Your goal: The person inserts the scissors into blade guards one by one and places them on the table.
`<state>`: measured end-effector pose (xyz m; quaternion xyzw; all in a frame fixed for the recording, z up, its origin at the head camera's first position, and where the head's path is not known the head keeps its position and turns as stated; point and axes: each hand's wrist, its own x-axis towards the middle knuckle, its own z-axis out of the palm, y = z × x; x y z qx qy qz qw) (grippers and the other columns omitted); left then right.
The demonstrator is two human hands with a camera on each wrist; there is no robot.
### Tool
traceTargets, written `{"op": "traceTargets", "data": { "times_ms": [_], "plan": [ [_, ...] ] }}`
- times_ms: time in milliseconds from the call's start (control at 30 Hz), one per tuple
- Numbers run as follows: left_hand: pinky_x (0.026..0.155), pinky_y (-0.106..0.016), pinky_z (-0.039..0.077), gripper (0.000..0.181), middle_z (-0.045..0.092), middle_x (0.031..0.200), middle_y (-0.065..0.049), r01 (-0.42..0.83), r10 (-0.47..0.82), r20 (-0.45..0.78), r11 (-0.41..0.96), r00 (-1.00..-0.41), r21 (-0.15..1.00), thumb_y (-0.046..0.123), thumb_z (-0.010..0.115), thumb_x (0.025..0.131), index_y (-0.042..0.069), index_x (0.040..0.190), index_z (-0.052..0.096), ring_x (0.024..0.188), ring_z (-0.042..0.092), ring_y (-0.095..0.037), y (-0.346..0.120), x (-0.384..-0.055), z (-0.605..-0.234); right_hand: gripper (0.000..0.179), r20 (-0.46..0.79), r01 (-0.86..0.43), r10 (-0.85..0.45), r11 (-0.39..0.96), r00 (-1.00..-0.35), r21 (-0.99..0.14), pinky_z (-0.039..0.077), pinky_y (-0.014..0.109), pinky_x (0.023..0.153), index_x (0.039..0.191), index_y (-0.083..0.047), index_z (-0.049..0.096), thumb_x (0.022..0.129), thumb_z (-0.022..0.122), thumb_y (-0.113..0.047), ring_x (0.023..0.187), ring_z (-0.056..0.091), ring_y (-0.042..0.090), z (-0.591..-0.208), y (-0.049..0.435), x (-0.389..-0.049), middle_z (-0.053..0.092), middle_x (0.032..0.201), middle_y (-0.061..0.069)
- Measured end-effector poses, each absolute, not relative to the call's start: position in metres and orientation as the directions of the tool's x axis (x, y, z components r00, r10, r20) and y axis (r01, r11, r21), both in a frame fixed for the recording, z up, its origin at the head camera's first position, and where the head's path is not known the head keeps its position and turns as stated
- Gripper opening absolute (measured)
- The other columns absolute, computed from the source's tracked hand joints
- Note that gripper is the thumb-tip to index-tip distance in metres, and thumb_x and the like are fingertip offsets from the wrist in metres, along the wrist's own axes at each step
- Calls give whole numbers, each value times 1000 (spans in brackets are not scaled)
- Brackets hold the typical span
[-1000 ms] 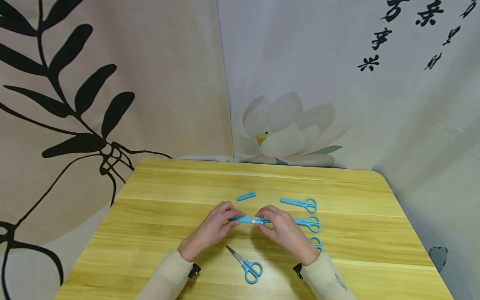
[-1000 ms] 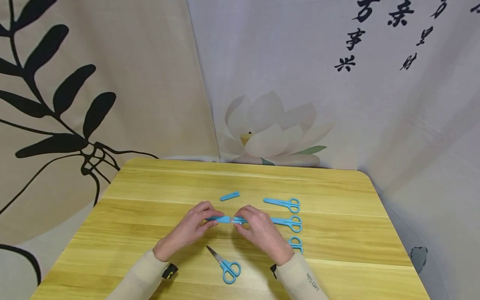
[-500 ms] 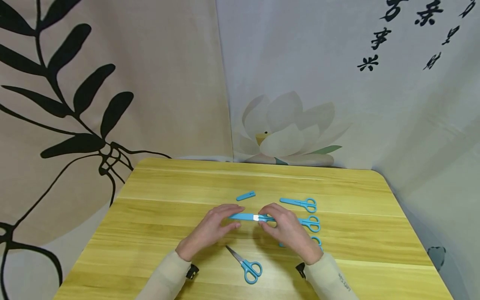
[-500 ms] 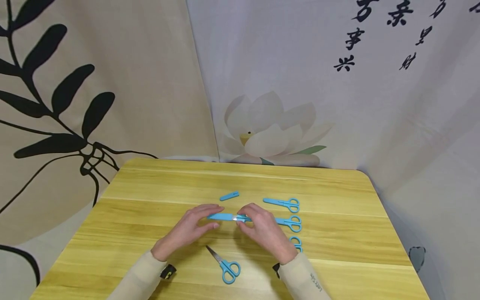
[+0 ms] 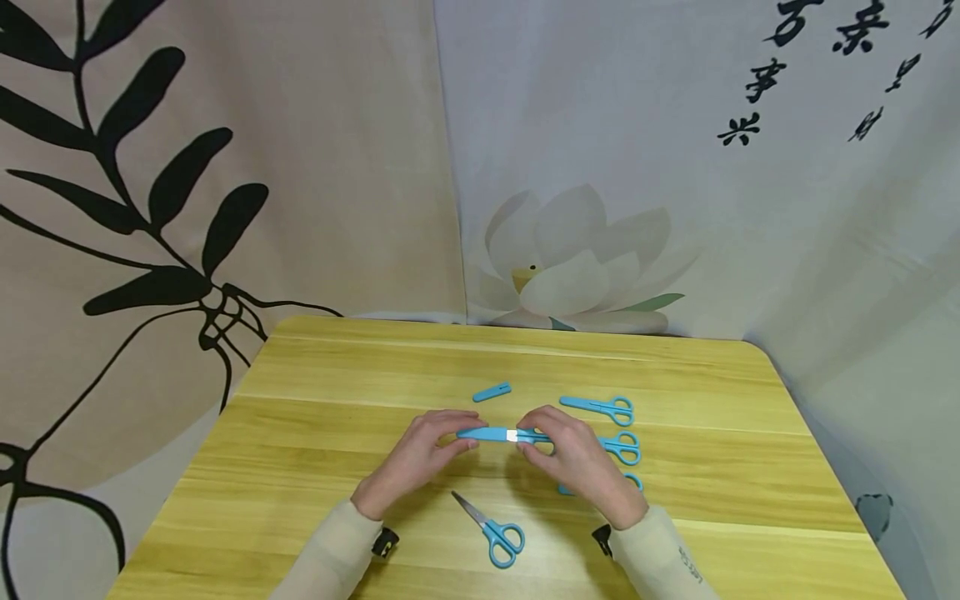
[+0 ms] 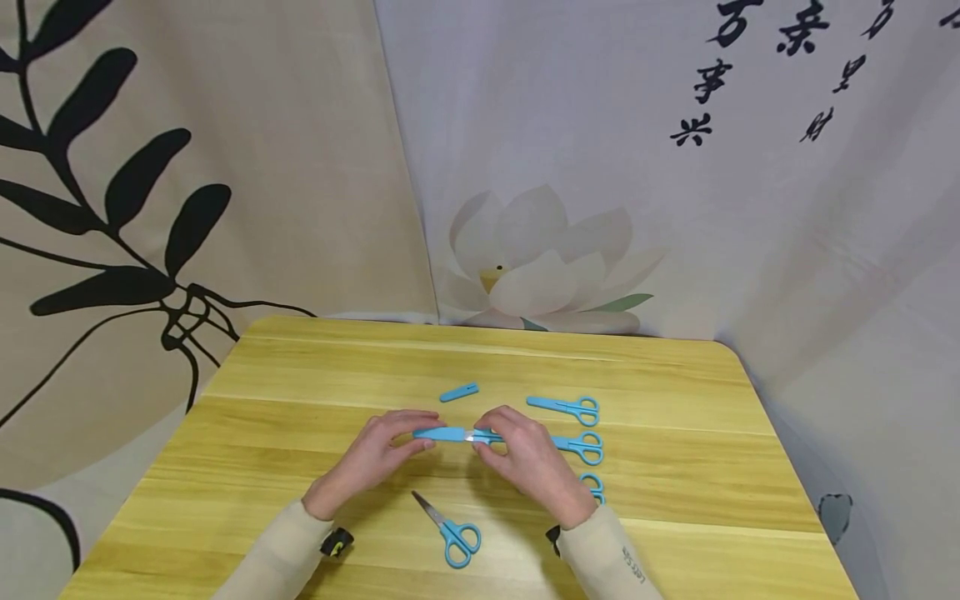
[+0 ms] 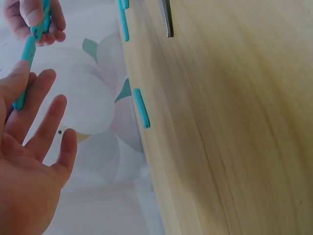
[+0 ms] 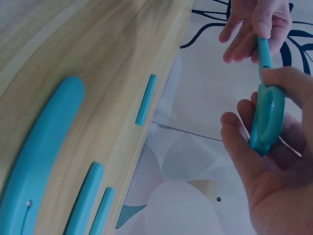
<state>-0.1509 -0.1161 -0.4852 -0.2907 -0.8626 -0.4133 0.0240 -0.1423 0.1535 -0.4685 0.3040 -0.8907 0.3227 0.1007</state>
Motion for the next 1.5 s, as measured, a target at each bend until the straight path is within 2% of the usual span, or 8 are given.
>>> {"op": "traceTargets", "data": {
  "times_ms": [300, 533, 767, 1500],
  "plan": [
    [106, -56, 49, 26, 72, 128, -8, 534, 499, 287, 475, -818, 699, 18, 75, 96, 14, 122, 76, 123, 65, -28, -117, -152, -485, 20, 380, -621, -491, 613, -784, -489, 62, 36, 81, 107, -10, 74, 89, 83, -16, 97, 72, 17, -468, 153, -142, 72, 111, 0],
    [105, -54, 50, 28, 73, 127, -3, 531, 507, 273, 479, -818, 699, 18, 74, 97, 14, 124, 76, 123, 65, -26, -117, -151, -484, 19, 397, -636, -498, 609, -771, -473, 62, 35, 80, 104, -11, 75, 88, 84, -14, 95, 72, 17, -470, 151, -141, 73, 110, 1],
    [103, -51, 52, 29, 73, 127, -4, 548, 517, 286, 474, -807, 690, 17, 74, 96, 11, 124, 76, 121, 66, -27, -118, -151, -486, 18, 399, -636, -496, 604, -772, -479, 62, 35, 80, 104, -11, 75, 88, 84, -14, 95, 72, 17, -470, 151, -140, 73, 110, 0],
    [100, -53, 54, 28, 74, 124, -4, 576, 514, 326, 462, -793, 674, 18, 74, 96, 12, 123, 76, 118, 68, -27, -116, -150, -484, 18, 408, -644, -499, 599, -765, -475, 62, 34, 81, 104, -11, 75, 89, 84, -15, 95, 73, 16, -469, 149, -141, 73, 109, 1]
  ]
}}
